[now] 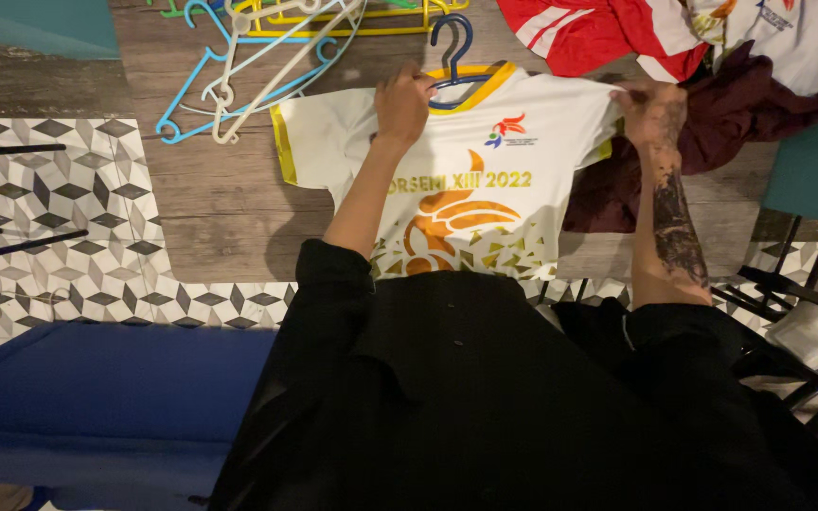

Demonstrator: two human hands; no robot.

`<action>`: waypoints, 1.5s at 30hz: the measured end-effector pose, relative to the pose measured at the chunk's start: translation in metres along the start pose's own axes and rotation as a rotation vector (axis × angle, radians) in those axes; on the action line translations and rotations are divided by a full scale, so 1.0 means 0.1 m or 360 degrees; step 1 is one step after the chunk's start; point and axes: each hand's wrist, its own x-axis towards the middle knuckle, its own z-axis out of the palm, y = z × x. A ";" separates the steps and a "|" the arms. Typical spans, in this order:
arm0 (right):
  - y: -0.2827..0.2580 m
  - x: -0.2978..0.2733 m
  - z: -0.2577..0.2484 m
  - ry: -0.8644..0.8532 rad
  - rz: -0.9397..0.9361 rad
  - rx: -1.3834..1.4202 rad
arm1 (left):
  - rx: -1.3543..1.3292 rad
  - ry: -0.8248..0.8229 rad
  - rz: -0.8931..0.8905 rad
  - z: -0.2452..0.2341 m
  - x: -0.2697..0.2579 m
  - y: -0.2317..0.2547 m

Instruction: The person picks up a white t-shirt with a yellow graphic, places a hanger inside it, and hangs it on a clothing rack. Then the person picks up a maroon t-shirt, places a hanger inside it, and hangs it on the same rack.

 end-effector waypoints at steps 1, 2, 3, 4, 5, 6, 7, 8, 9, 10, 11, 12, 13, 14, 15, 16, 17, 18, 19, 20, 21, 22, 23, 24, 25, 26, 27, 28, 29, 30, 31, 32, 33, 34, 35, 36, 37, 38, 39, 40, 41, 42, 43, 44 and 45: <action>0.02 -0.03 -0.02 0.0101 -0.0008 0.0097 | 0.0026 -0.0015 -0.0021 0.01 0.00 0.00; 0.03 -0.07 -0.01 0.0202 -0.0017 0.0195 | 0.0028 -0.0016 -0.0038 0.02 0.00 -0.02; 0.03 -0.11 0.03 0.0231 -0.0035 0.0161 | 0.0029 -0.0016 -0.0055 0.02 0.00 -0.03; 0.03 -0.14 0.08 0.0261 -0.0053 0.0126 | 0.0030 -0.0014 -0.0071 0.03 0.01 -0.03; 0.04 -0.16 0.11 0.0291 -0.0071 0.0091 | 0.0017 -0.0020 -0.0078 0.04 0.02 -0.04; 0.05 -0.18 0.16 0.0338 -0.0113 0.0039 | 0.0006 -0.0027 -0.0086 0.04 0.04 -0.06; 0.05 -0.20 0.23 0.0384 -0.0154 -0.0013 | -0.0006 -0.0034 -0.0095 0.05 0.04 -0.08; 0.06 -0.23 0.29 0.0428 -0.0194 -0.0063 | -0.0058 -0.0058 -0.0088 0.05 0.04 -0.11; 0.09 -0.26 0.33 0.0431 -0.0209 -0.0096 | -0.0111 -0.0081 -0.0081 0.06 0.05 -0.15; 0.12 -0.29 0.37 0.0433 -0.0225 -0.0126 | -0.0161 -0.0104 -0.0075 0.06 0.04 -0.20; 0.16 -0.30 0.40 0.0434 -0.0240 -0.0156 | -0.0131 -0.0137 -0.0097 0.08 0.04 -0.23; 0.20 -0.31 0.43 0.0500 -0.0318 -0.0135 | -0.0101 -0.0171 -0.0118 0.10 0.06 -0.27; 0.23 -0.33 0.45 0.0564 -0.0398 -0.0114 | -0.0071 -0.0205 -0.0138 0.12 0.07 -0.31; 0.26 -0.34 0.47 0.0628 -0.0478 -0.0094 | -0.0108 -0.0185 -0.0121 0.14 0.08 -0.35; 0.28 -0.33 0.49 0.0571 -0.0340 0.0146 | -0.0146 -0.0164 -0.0104 0.15 0.09 -0.39; 0.30 -0.32 0.50 0.0513 -0.0203 0.0383 | -0.0185 -0.0142 -0.0085 0.16 0.10 -0.42; 0.31 -0.31 0.50 0.0452 -0.0064 0.0619 | -0.0086 -0.0104 -0.0065 0.16 0.10 -0.46; 0.30 -0.32 0.51 0.0436 -0.0001 0.0649 | 0.0013 -0.0067 -0.0045 0.15 0.09 -0.50; 0.29 -0.32 0.50 0.0419 0.0062 0.0679 | 0.0113 -0.0029 -0.0026 0.13 0.07 -0.53; 0.27 -0.33 0.49 0.0403 0.0125 0.0709 | 0.0178 0.0049 0.0028 0.12 0.06 -0.56; 0.25 -0.33 0.47 0.0412 0.0122 0.0691 | 0.0243 0.0128 0.0081 0.11 0.04 -0.59; 0.23 -0.33 0.45 0.0419 0.0120 0.0673 | 0.0307 0.0206 0.0133 0.09 0.02 -0.62; 0.21 -0.34 0.44 0.0427 0.0119 0.0655 | 0.0325 0.0126 0.0111 0.07 0.01 -0.65; 0.19 -0.34 0.42 0.0453 0.0046 0.0653 | 0.0342 0.0048 0.0091 0.06 0.00 -0.68; 0.17 -0.34 0.40 0.0478 -0.0028 0.0652 | 0.0359 -0.0029 0.0070 0.04 0.00 -0.71; 0.15 -0.33 0.39 0.0501 -0.0103 0.0650 | 0.0364 -0.0064 0.0081 0.03 -0.01 -0.74; 0.13 -0.33 0.39 0.0510 -0.0087 0.0660 | 0.0369 -0.0100 0.0092 0.01 -0.02 -0.76; 0.12 -0.31 0.37 0.0519 -0.0072 0.0668 | 0.0371 -0.0135 0.0104 -0.01 -0.02 -0.77; 0.11 -0.30 0.36 0.0529 -0.0056 0.0675 | 0.0319 -0.0218 -0.0056 -0.03 -0.01 -0.78; 0.12 -0.30 0.33 0.0549 -0.0025 0.0587 | 0.0266 -0.0300 -0.0216 -0.06 0.01 -0.80; 0.12 -0.31 0.30 0.0568 0.0007 0.0499 | 0.0211 -0.0382 -0.0374 -0.09 0.02 -0.81; 0.13 -0.33 0.27 0.0586 0.0041 0.0411 | 0.0170 -0.0263 -0.0409 -0.14 0.04 -0.83; 0.14 -0.35 0.24 0.0615 0.0063 0.0309 | 0.0128 -0.0144 -0.0442 -0.18 0.05 -0.85; 0.15 -0.38 0.19 0.0640 0.0085 0.0209 | 0.0088 -0.0026 -0.0479 -0.22 0.03 -0.87; 0.15 -0.41 0.15 0.0665 0.0107 0.0109 | 0.0179 0.0054 -0.0396 -0.23 0.00 -0.88; 0.13 -0.44 0.14 0.0591 0.0150 0.0004 | 0.0271 0.0140 -0.0309 -0.24 -0.01 -0.89; 0.10 -0.47 0.13 0.0518 0.0193 -0.0100 | 0.0363 0.0226 -0.0222 -0.24 -0.02 -0.89; 0.08 -0.50 0.12 0.0444 0.0235 -0.0205 | 0.0377 0.0341 -0.0122 -0.21 -0.06 -0.86; 0.04 -0.52 0.12 0.0478 0.0230 -0.0348 | 0.0391 0.0455 -0.0023 -0.15 -0.12 -0.82; -0.02 -0.53 0.17 0.0509 0.0227 -0.0489 | 0.0406 0.0565 0.0076 -0.09 -0.20 -0.78; -0.09 -0.56 0.23 0.0538 0.0224 -0.0631 | 0.0434 0.0427 0.0096 -0.03 -0.26 -0.74; -0.15 -0.62 0.29 0.0529 0.0121 -0.0580 | 0.0456 0.0286 0.0119 0.06 -0.32 -0.68; -0.21 -0.70 0.38 0.0518 0.0018 -0.0529 | 0.0477 0.0146 0.0142 0.14 -0.38 -0.61; -0.28 -0.75 0.45 0.0506 -0.0085 -0.0479 | 0.0483 0.0141 0.0185 0.22 -0.44 -0.53; -0.34 -0.79 0.54 0.0444 -0.0153 -0.0391 | 0.0489 0.0137 0.0229 0.29 -0.49 -0.44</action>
